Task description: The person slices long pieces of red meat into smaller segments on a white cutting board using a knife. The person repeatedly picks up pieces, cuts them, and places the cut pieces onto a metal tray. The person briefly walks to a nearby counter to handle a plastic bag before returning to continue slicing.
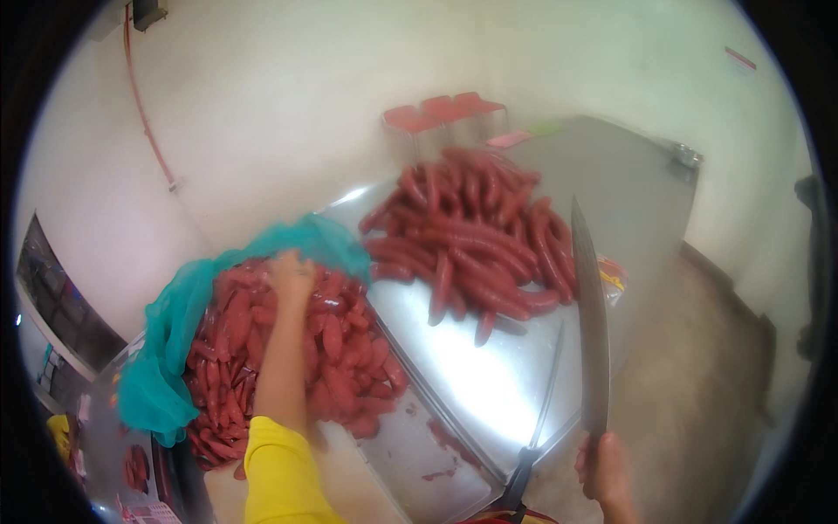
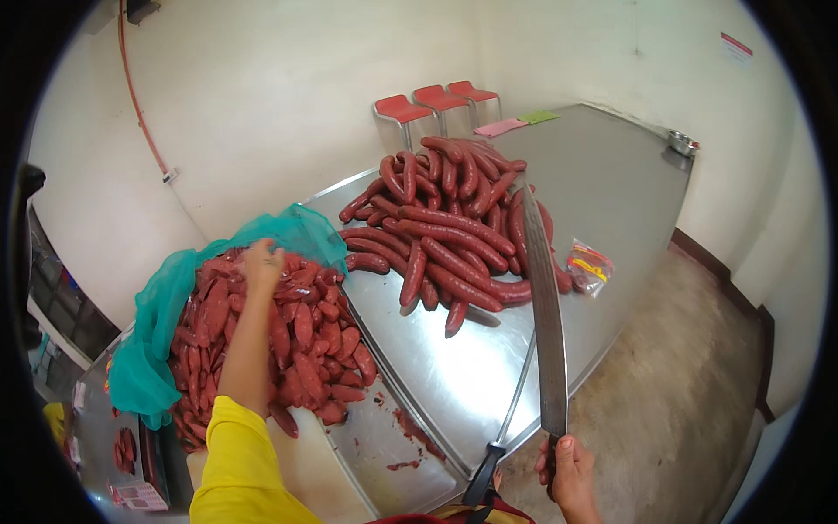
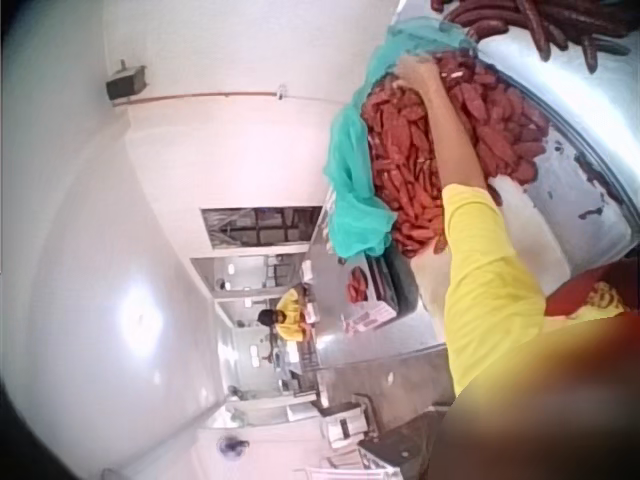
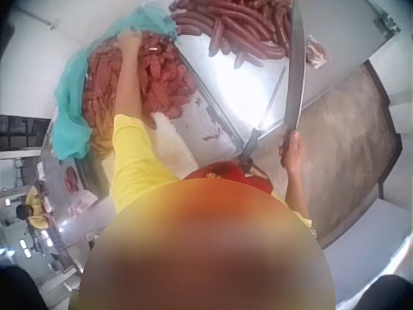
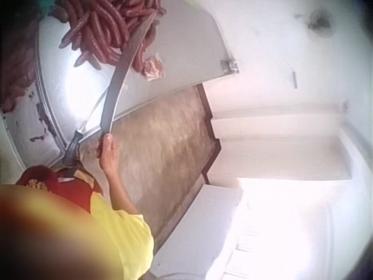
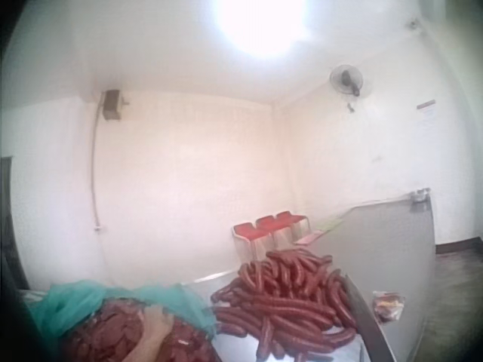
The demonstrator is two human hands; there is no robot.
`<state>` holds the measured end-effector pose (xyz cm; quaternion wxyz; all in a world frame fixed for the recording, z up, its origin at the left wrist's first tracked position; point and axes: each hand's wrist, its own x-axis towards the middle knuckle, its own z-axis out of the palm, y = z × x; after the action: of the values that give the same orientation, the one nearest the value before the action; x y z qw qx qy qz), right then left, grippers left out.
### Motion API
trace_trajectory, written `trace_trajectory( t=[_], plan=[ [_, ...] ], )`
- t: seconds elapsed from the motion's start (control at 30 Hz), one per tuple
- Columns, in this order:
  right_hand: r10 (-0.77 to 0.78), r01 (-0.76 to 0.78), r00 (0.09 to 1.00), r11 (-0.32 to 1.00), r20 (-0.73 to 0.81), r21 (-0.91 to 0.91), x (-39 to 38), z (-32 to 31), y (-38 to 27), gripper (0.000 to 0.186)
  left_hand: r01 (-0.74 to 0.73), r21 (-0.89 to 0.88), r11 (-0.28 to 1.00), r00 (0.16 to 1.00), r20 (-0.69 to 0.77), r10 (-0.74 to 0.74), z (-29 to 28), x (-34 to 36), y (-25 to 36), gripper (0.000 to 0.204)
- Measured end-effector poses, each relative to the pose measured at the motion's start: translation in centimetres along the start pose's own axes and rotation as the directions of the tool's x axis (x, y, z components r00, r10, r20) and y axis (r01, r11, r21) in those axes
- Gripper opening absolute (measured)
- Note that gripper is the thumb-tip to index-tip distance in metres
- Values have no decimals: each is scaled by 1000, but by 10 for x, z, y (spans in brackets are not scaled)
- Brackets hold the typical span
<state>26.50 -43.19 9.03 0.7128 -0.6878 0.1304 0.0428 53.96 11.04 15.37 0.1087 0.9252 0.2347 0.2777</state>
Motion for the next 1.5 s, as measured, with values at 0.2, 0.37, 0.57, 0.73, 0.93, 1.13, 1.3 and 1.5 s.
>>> trace_trajectory(
  t=[0.2,0.37,0.57,0.73,0.93,1.13,1.3,1.5],
  plan=[
    [350,-352,935,936,-57,-22,90,-35,-2,48,-190,-242,952,973,83,215,160,-20,86,23],
    [217,-220,970,975,-107,-25,139,-71,23,50,-17,85,996,963,270,-6,224,-49,130,49],
    [335,-334,936,942,-110,33,180,-86,37,45,183,81,980,927,319,-200,225,-19,134,53],
    [236,-240,971,959,-43,-150,197,-73,17,43,251,-179,951,963,151,-225,233,-18,114,38],
    [143,-110,984,955,103,-274,194,-62,-2,44,669,-716,200,743,630,-226,138,-88,97,32],
    [187,-149,965,968,185,-201,170,-37,1,44,608,-646,462,794,508,-335,-16,-234,58,37],
    [39,129,919,910,392,-394,123,2,-17,40,705,-372,604,695,532,-484,-109,-332,-36,37],
    [-18,202,787,952,617,-230,24,89,-4,44,417,-201,887,805,534,-257,-187,-428,-134,34]
  ],
)
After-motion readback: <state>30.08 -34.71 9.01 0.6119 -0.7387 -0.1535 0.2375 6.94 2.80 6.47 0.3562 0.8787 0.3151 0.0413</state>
